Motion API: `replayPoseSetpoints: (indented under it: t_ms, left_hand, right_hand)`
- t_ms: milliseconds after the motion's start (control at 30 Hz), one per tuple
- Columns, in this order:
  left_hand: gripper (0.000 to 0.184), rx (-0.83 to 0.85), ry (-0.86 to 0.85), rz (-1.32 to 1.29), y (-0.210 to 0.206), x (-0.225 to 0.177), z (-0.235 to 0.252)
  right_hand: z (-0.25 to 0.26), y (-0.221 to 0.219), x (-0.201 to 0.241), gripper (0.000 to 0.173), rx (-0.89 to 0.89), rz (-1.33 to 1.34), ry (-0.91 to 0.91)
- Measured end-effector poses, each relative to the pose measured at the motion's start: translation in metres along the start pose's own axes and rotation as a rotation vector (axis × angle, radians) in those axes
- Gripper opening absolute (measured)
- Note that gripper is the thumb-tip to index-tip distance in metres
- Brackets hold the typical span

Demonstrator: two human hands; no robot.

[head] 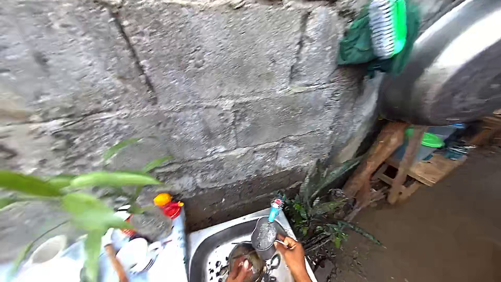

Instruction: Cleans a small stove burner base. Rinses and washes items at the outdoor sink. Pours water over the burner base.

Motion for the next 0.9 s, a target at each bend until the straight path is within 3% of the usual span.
replayPoseSetpoints:
  t_ms: [67, 167, 300, 467, 667, 800, 900]
  left_hand:
    - [0.061, 0.010, -0.033, -0.100, 0.002, 0.001, 0.029]
    - [0.069, 0.021, 0.102, -0.205, -0.003, -0.010, 0.056]
    - [0.080, 0.118, 0.159, -0.302, -0.016, -0.008, 0.087]
    - [0.071, 0.256, 0.175, -0.376, -0.030, -0.011, 0.099]
    - [0.072, 0.124, 0.152, -0.445, -0.047, -0.021, 0.115]
    - [0.070, 0.024, 0.145, -0.543, -0.057, -0.027, 0.117]
    - [0.069, -0.031, 0.154, -0.621, -0.062, -0.026, 0.115]
  right_hand:
    - [0.000, -0.002, 0.003, 0.012, 0.017, 0.022, -0.004]
    - [0.000, -0.003, 0.007, 0.013, 0.050, 0.062, 0.009]
    - [0.004, -0.002, 0.012, 0.017, 0.142, 0.153, 0.027]
    - [0.014, 0.006, 0.016, 0.020, 0.227, 0.230, 0.048]
    - [0.029, 0.013, 0.007, 0.006, 0.191, 0.003, 0.074]
    - [0.016, 0.003, -0.006, 0.062, 0.286, 0.176, -0.040]
    - [0.010, -0.006, -0.003, 0.119, 0.354, 0.110, 0.102]
Point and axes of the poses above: each hand's wrist, its own z-axis towards the middle knuckle, its own y-axis out of the back of the hand, x = y × z, the point moved 7 cm from there along z, towards the middle knuckle, and after that the axes turned 14 degrees about z, right-handed, at the moved point
